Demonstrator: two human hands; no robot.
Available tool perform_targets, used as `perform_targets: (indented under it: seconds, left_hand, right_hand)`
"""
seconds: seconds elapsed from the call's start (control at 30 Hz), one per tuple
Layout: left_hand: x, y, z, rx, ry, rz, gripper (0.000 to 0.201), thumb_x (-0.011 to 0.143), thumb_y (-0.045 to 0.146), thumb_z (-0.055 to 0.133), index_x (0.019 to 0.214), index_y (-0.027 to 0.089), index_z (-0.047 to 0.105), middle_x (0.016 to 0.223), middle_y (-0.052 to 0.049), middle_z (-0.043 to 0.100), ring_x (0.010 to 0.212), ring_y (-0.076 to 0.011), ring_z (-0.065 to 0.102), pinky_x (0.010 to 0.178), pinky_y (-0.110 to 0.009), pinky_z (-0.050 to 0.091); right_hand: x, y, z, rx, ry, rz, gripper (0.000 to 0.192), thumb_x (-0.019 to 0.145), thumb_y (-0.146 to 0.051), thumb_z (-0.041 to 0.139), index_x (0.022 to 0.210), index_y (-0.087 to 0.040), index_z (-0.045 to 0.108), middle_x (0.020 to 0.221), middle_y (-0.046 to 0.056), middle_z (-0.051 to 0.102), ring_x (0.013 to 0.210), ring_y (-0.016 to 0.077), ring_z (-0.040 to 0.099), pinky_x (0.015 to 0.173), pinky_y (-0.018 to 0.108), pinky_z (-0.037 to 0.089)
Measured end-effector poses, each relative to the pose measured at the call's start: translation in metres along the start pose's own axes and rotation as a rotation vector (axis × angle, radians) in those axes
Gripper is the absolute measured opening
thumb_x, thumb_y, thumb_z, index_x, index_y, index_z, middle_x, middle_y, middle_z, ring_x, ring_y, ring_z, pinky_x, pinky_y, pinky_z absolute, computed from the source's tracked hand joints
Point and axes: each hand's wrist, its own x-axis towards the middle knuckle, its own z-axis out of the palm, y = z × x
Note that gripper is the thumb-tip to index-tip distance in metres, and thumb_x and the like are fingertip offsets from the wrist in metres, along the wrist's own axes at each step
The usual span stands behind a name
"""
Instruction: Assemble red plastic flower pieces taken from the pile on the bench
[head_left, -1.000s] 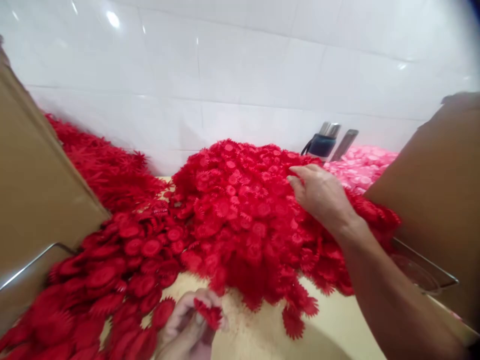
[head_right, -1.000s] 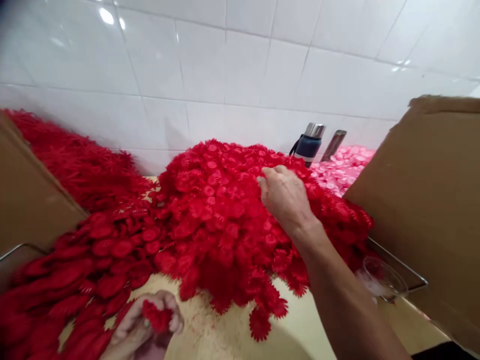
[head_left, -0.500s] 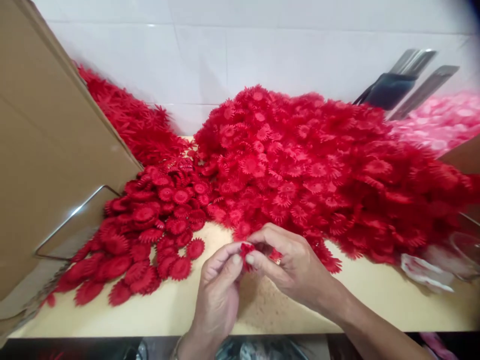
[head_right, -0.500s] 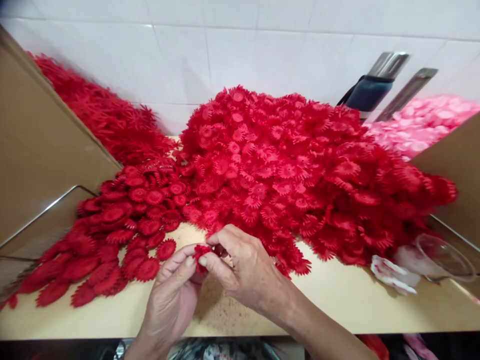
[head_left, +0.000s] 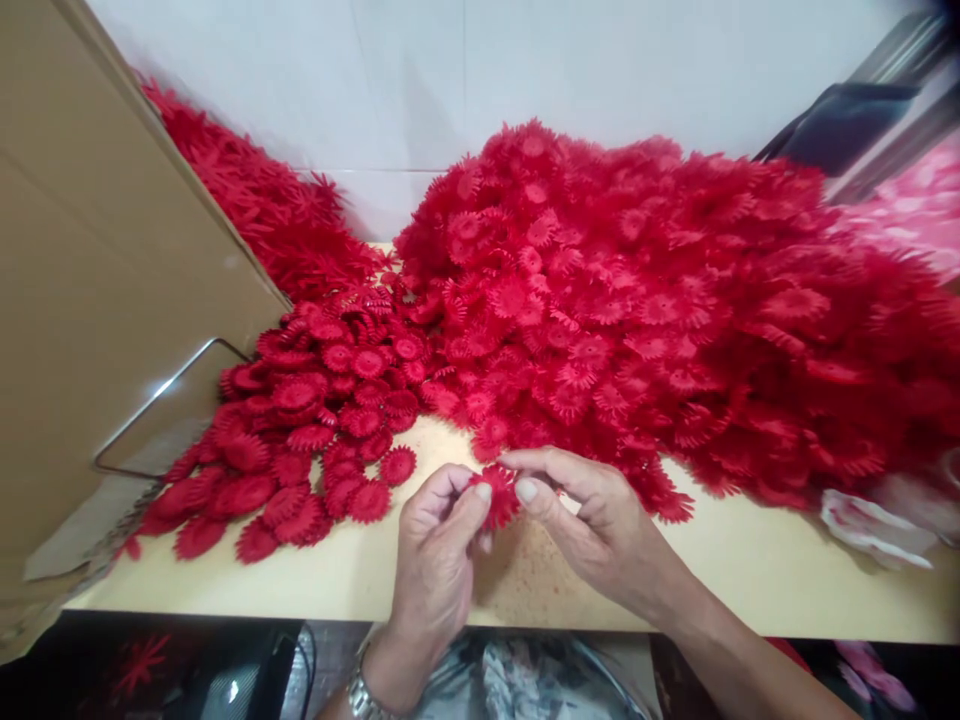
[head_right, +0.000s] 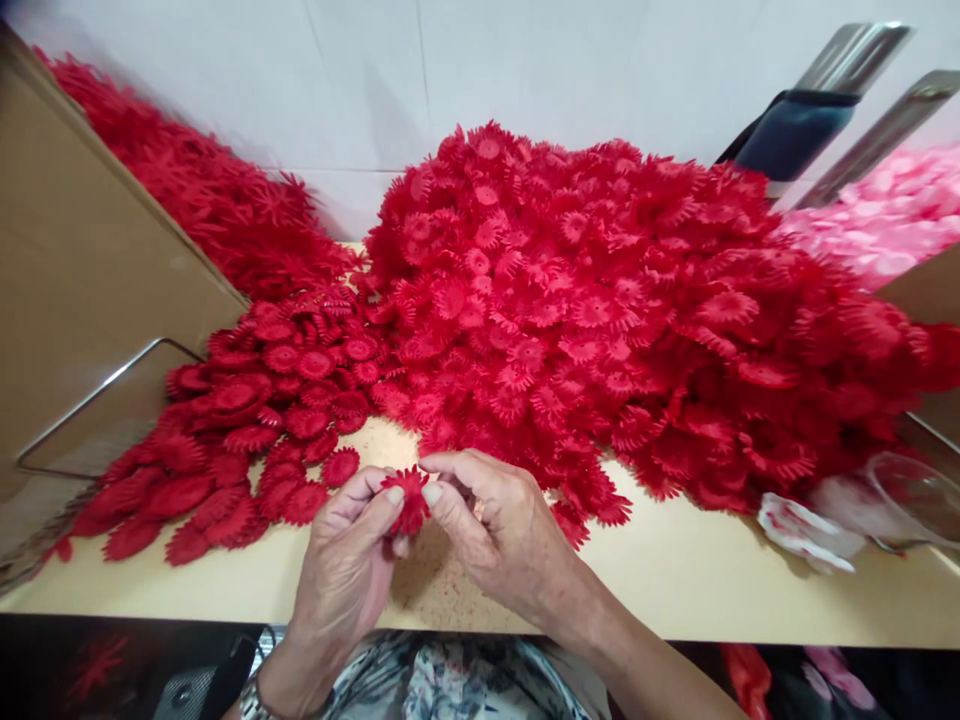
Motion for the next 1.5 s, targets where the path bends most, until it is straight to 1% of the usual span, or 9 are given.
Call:
perform_targets:
  seconds: [0.23, 0.4, 0.47, 0.63, 0.83, 0.97, 1.1, 1.17, 1.5]
  left_hand:
    - [-0.001, -0.004, 0.000, 0.045, -0.018, 0.040, 0.031, 0.066, 0.033, 0.071, 0.054, 0.015, 0.050, 0.049, 0.006, 0.041, 0.047, -0.0059, 0.030, 0.042, -0.017, 0.024]
    - [-0.003, -0.005, -0.004, 0.017, -0.112, 0.023, 0.033, 0.068, 0.036, 0.070, 0.052, 0.015, 0.050, 0.051, 0.005, 0.041, 0.049, -0.0066, 0.032, 0.044, -0.017, 0.026]
    - [-0.005, -0.004, -0.006, 0.001, -0.140, -0.010, 0.026, 0.070, 0.037, 0.068, 0.060, 0.016, 0.057, 0.054, 0.003, 0.046, 0.048, -0.0069, 0.035, 0.043, -0.018, 0.027]
    - [-0.007, -0.002, -0.006, 0.027, -0.150, 0.027, 0.017, 0.066, 0.030, 0.072, 0.066, 0.016, 0.061, 0.055, 0.002, 0.052, 0.046, -0.0077, 0.043, 0.043, -0.019, 0.032]
    - [-0.005, 0.003, -0.004, -0.156, 0.041, 0.013, 0.018, 0.061, 0.026, 0.074, 0.061, 0.017, 0.058, 0.047, 0.004, 0.050, 0.038, -0.0052, 0.040, 0.040, -0.016, 0.031]
    - [-0.001, 0.012, -0.011, -0.206, 0.137, 0.169, 0.014, 0.061, 0.020, 0.072, 0.067, 0.018, 0.060, 0.056, 0.003, 0.058, 0.043, -0.0076, 0.046, 0.044, -0.019, 0.039]
    - [-0.001, 0.013, -0.010, -0.164, 0.003, 0.062, 0.010, 0.064, 0.022, 0.070, 0.068, 0.016, 0.062, 0.061, -0.001, 0.063, 0.045, -0.0099, 0.053, 0.045, -0.021, 0.040]
    - [0.000, 0.011, -0.008, -0.175, -0.039, 0.012, 0.006, 0.066, 0.019, 0.066, 0.068, 0.016, 0.062, 0.056, 0.000, 0.062, 0.044, -0.0112, 0.054, 0.047, -0.022, 0.042]
    - [0.002, 0.007, -0.006, -0.236, -0.111, -0.167, 0.009, 0.072, 0.019, 0.055, 0.074, 0.013, 0.061, 0.067, -0.004, 0.064, 0.052, -0.0149, 0.058, 0.053, -0.028, 0.046]
  right_hand:
    - [-0.008, -0.002, 0.007, -0.012, 0.119, -0.013, 0.014, 0.082, -0.027, 0.057, 0.093, -0.017, 0.057, 0.078, 0.002, 0.059, 0.072, 0.0127, 0.056, 0.066, 0.024, 0.045]
    - [-0.002, -0.003, 0.004, 0.044, -0.067, -0.045, 0.004, 0.082, -0.021, 0.057, 0.079, -0.018, 0.057, 0.072, -0.001, 0.055, 0.067, 0.0100, 0.053, 0.061, 0.021, 0.041]
    - [-0.001, -0.002, 0.003, 0.069, -0.069, -0.037, 0.008, 0.083, -0.017, 0.053, 0.075, -0.017, 0.056, 0.069, -0.002, 0.053, 0.064, 0.0090, 0.051, 0.059, 0.020, 0.040]
    - [-0.005, 0.002, 0.009, 0.012, 0.053, -0.057, 0.013, 0.085, -0.017, 0.047, 0.072, -0.018, 0.050, 0.064, -0.003, 0.047, 0.058, 0.0092, 0.045, 0.055, 0.022, 0.036]
    - [-0.009, 0.006, 0.012, 0.092, 0.273, -0.075, 0.013, 0.087, -0.020, 0.043, 0.074, -0.020, 0.046, 0.065, -0.001, 0.046, 0.058, 0.0113, 0.045, 0.051, 0.023, 0.036]
    - [-0.009, 0.013, 0.000, 0.220, 0.468, -0.003, 0.006, 0.087, -0.023, 0.046, 0.082, -0.022, 0.046, 0.067, -0.001, 0.046, 0.058, 0.0111, 0.044, 0.048, 0.022, 0.037]
    - [-0.009, 0.015, 0.000, 0.304, 0.313, 0.027, 0.005, 0.087, -0.026, 0.049, 0.084, -0.022, 0.050, 0.076, 0.001, 0.051, 0.066, 0.0121, 0.048, 0.057, 0.023, 0.042]
    - [-0.009, 0.015, 0.003, 0.397, 0.308, 0.073, 0.006, 0.086, -0.027, 0.050, 0.083, -0.022, 0.051, 0.073, -0.001, 0.051, 0.063, 0.0107, 0.048, 0.056, 0.022, 0.043]
    - [-0.008, 0.023, 0.014, 0.601, 0.210, 0.184, 0.015, 0.081, -0.030, 0.056, 0.093, -0.021, 0.056, 0.072, -0.002, 0.055, 0.056, 0.0090, 0.052, 0.053, 0.022, 0.045]
